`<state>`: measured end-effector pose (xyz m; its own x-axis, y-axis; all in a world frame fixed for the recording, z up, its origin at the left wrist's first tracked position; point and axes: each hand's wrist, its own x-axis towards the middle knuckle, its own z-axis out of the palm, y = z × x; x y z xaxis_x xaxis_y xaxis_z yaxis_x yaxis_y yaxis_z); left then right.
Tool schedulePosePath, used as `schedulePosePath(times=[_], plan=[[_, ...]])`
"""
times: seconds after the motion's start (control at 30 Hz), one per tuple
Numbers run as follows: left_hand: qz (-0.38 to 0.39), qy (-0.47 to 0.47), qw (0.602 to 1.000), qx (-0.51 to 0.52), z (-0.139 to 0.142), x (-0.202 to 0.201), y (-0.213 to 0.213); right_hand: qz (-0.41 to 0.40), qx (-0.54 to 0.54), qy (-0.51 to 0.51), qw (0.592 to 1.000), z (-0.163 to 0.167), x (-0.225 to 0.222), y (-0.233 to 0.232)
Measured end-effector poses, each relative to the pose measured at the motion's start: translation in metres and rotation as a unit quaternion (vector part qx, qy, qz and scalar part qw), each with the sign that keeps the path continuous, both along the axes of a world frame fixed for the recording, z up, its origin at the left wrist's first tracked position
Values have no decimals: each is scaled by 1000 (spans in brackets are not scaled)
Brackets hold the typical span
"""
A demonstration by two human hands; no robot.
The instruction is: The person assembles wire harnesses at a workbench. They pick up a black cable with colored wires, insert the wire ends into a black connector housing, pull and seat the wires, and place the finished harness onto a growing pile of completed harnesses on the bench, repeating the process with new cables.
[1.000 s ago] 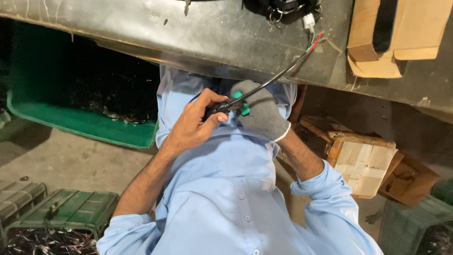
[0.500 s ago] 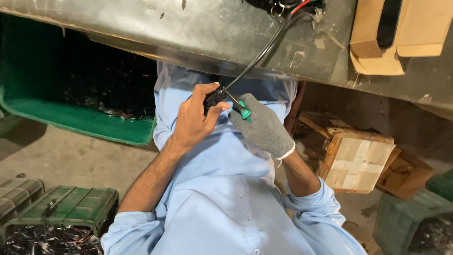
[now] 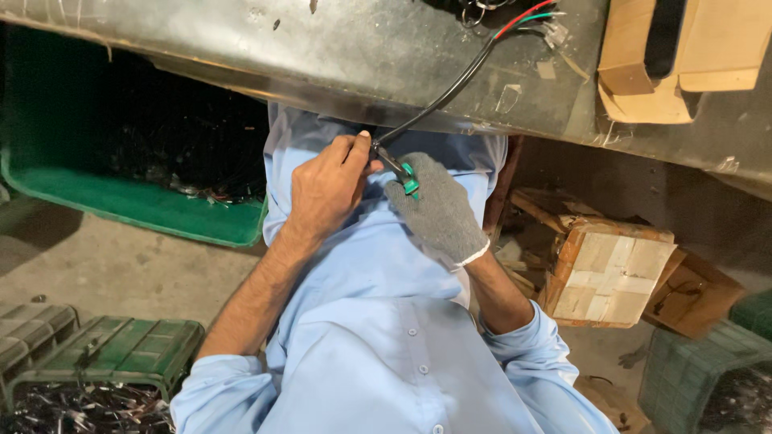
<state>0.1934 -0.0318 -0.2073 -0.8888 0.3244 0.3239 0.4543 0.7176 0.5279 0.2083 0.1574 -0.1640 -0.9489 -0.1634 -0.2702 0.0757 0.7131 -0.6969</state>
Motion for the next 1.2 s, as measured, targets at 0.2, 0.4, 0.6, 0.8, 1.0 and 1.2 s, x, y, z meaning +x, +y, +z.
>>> schedulePosePath(times=[0.2,0.4,0.6,0.8,1.0,1.2], plan=[[-17,15,999,-22,1,-8,-3,-41,13,-18,999,-22,0,-4],[-47,-59,988,137,12,-12,-12,-40,-100,-48,993,-32,-8,-6],[-87,-378,805,449,4,1,-8,50,-89,17,995,-28,-14,16],[-35,-194,921,335,11,5,3,15,-84,-14,996,-13,-9,12],[9,-142,983,115,31,-5,7,-24,-44,-115,992,-3,-6,1],[90,-138,932,322,2,17,-23,105,-31,101,989,28,-27,21]])
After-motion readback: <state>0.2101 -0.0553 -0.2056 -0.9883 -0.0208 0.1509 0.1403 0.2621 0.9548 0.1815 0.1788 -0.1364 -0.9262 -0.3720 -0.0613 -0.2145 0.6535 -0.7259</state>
